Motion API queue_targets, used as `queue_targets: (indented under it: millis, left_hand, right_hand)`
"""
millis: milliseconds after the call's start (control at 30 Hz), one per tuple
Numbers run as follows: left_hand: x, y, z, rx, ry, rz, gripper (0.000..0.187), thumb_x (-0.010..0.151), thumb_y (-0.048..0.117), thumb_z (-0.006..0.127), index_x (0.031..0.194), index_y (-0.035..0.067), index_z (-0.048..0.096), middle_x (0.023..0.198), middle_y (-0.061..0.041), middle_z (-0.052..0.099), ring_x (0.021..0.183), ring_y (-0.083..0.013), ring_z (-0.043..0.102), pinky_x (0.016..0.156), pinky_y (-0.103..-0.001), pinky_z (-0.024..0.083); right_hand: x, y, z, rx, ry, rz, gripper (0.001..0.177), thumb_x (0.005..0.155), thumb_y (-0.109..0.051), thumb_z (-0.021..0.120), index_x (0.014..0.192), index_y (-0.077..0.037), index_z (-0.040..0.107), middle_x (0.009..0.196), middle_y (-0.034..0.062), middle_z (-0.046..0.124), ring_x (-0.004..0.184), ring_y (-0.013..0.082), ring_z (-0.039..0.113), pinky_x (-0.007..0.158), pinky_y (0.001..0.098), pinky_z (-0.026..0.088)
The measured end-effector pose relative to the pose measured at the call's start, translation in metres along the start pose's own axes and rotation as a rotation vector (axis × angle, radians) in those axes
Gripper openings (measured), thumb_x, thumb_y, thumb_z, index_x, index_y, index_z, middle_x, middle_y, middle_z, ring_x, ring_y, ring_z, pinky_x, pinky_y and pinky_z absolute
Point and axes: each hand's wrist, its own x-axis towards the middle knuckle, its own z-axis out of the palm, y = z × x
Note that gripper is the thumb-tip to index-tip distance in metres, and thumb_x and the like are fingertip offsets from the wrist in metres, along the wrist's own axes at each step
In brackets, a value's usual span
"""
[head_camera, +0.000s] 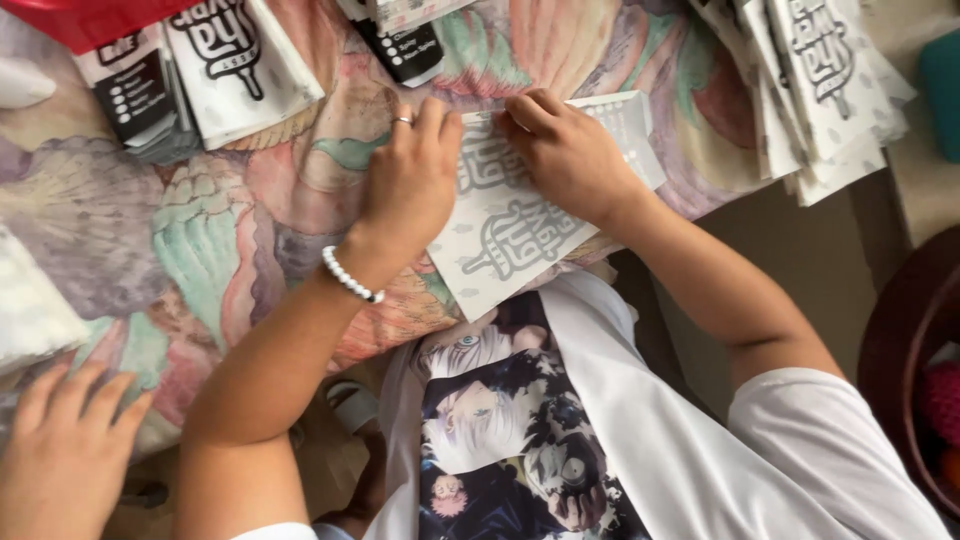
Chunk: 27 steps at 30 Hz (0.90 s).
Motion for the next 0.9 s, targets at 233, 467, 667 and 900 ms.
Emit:
queue_targets:
  millis: [233, 467, 667, 900]
  left_hand:
    - [0.001, -0.017, 0.002, -0.045, -0.025, 0.039, 0.039, 0.087, -0.015, 0.053, 0.120, 0.001, 0.067, 0.105, -0.015, 0.057, 0.088, -0.0289, 0.056, 0.047, -0.024, 0.052]
    - [0.001, -0.007, 0.004, 0.223, -0.025, 0.118, 0.060, 0.087, -0.009, 0.052, 0.139, 0.019, 0.061, 0.103, -0.009, 0.051, 0.094, -0.0290, 0.055, 0.043, -0.023, 0.052]
    - [-0.001, -0.006, 0.002, 0.214, -0.010, 0.081, 0.035, 0.095, 0.005, 0.055, 0.129, 0.013, 0.061, 0.104, -0.010, 0.052, 0.094, -0.0302, 0.056, 0.049, -0.028, 0.058]
    - [0.001, -0.029, 0.000, 0.033, 0.014, 0.146, 0.041, 0.089, -0.008, 0.055, 0.121, 0.011, 0.072, 0.093, -0.009, 0.051, 0.083, -0.0277, 0.052, 0.046, -0.031, 0.050]
  right_hand:
    - [-0.067, 0.048, -0.017, 0.038, -0.028, 0.229, 0.017, 0.102, -0.005, 0.070, 0.115, -0.001, 0.079, 0.117, 0.0068, 0.070, 0.109, 0.0244, 0.060, 0.073, 0.0384, 0.065]
    - [-0.033, 0.016, -0.026, 0.097, -0.044, 0.358, 0.016, 0.103, -0.006, 0.065, 0.108, 0.000, 0.079, 0.108, 0.0090, 0.070, 0.099, 0.0252, 0.064, 0.073, 0.0363, 0.065]
    - [0.019, -0.019, 0.009, 0.149, -0.005, 0.157, 0.026, 0.102, -0.014, 0.066, 0.121, 0.001, 0.074, 0.112, 0.0077, 0.066, 0.106, 0.0248, 0.055, 0.084, 0.0350, 0.061]
    - [-0.030, 0.024, -0.020, 0.224, 0.140, 0.290, 0.011, 0.099, 0.000, 0.075, 0.106, 0.002, 0.083, 0.102, 0.0091, 0.075, 0.093, 0.0214, 0.069, 0.082, 0.0348, 0.064]
